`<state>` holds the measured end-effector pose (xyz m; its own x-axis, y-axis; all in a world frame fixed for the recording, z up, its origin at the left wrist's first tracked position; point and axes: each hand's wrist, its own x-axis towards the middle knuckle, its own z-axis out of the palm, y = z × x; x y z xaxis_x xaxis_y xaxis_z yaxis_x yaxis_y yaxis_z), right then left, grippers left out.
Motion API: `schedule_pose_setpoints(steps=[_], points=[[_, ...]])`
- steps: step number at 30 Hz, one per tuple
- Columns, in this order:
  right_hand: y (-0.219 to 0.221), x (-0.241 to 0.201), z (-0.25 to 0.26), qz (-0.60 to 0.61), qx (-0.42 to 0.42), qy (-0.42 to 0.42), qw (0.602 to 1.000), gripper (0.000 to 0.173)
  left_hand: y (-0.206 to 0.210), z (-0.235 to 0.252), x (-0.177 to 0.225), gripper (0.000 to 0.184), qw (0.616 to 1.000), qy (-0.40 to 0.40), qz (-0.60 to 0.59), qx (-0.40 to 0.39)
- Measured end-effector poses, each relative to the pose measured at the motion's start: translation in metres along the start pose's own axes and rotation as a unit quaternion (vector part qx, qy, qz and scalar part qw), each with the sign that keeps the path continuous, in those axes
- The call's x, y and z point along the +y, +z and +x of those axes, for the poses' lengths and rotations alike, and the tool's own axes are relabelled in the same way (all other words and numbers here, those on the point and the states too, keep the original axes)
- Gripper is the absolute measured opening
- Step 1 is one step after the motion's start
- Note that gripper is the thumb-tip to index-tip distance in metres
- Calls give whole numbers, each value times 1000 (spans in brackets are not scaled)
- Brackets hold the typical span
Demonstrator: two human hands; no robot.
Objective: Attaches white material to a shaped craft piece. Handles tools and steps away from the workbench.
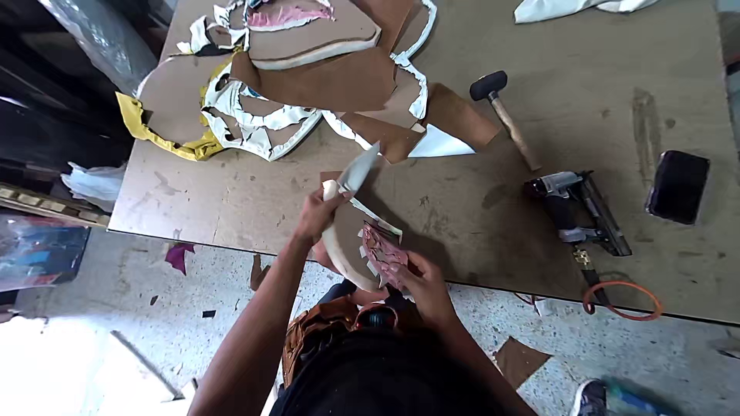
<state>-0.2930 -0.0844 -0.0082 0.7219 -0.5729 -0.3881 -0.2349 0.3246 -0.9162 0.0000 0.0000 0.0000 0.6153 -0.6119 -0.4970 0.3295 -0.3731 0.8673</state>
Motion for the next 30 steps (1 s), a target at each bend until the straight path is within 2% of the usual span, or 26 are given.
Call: schedule_pose_setpoints(steps=[4, 7, 11, 15, 20, 23, 25, 30], points=[[-18, -64, -42, -61, 84, -102, 989, 39, -21, -28, 78, 30, 993, 96, -46, -57], [-16, -93, -68, -124, 67, -139, 980, 51, -29, -46, 108, 30, 987, 123, -66, -82], [13, -110, -93, -92, 10, -161, 983, 38, -23, -69, 117, 27, 978, 150, -82, -118], [39, -108, -98, -67, 76, -137, 985, 36, -17, -82, 126, 30, 972, 166, -81, -143], [61, -120, -101, -11, 101, -135, 986, 52, -5, -91, 140, 37, 959, 227, -43, -162], [64, -124, -106, -7, 60, -125, 990, 41, -7, -92, 143, 37, 948, 266, -23, -171], [64, -125, -110, -9, 33, -114, 993, 31, -11, -98, 145, 36, 948, 263, -15, -179], [66, -133, -122, 6, 32, -110, 993, 20, -18, -108, 161, 32, 945, 259, 24, -198]])
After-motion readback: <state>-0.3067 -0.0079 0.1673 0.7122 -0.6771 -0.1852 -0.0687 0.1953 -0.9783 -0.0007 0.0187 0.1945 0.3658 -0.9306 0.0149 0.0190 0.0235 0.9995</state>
